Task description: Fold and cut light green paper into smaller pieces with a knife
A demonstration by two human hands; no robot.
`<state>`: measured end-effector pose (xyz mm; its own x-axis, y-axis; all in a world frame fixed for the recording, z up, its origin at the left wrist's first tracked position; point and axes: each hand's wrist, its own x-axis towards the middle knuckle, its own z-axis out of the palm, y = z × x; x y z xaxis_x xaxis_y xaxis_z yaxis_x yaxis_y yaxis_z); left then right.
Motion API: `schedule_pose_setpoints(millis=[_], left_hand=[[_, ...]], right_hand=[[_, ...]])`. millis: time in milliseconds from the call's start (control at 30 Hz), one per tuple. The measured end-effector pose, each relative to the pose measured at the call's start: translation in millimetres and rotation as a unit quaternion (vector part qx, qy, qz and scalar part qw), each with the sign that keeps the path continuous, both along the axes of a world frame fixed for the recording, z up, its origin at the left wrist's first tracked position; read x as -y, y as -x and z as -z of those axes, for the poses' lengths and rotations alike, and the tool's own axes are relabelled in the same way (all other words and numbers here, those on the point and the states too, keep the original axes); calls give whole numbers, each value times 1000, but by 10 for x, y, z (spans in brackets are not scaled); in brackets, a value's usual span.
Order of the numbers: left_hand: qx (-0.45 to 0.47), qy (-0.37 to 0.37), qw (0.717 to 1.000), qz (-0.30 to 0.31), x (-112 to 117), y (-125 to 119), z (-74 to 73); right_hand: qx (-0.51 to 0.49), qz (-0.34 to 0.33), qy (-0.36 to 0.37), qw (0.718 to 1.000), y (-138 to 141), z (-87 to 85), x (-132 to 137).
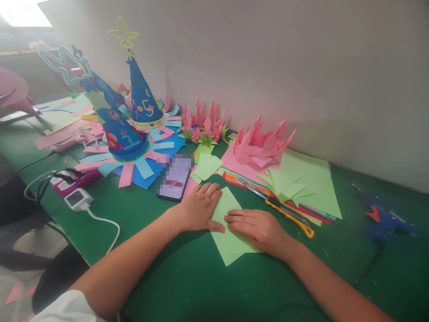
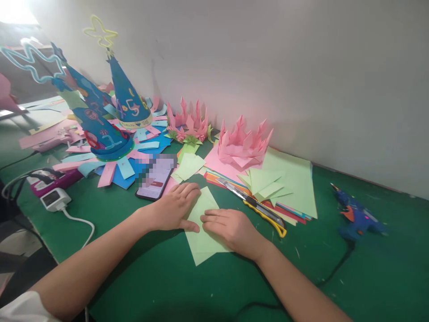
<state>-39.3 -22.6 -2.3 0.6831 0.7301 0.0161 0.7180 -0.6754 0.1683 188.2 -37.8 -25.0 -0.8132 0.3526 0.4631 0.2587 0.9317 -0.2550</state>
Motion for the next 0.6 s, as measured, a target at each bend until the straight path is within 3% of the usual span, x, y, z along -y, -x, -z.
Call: schedule_pose_setpoints(millis=[600], left_hand=[[-21,18,1000,-8,10,-17,-52]], right_hand=[[1,2,-3,1000,7,-25,3]])
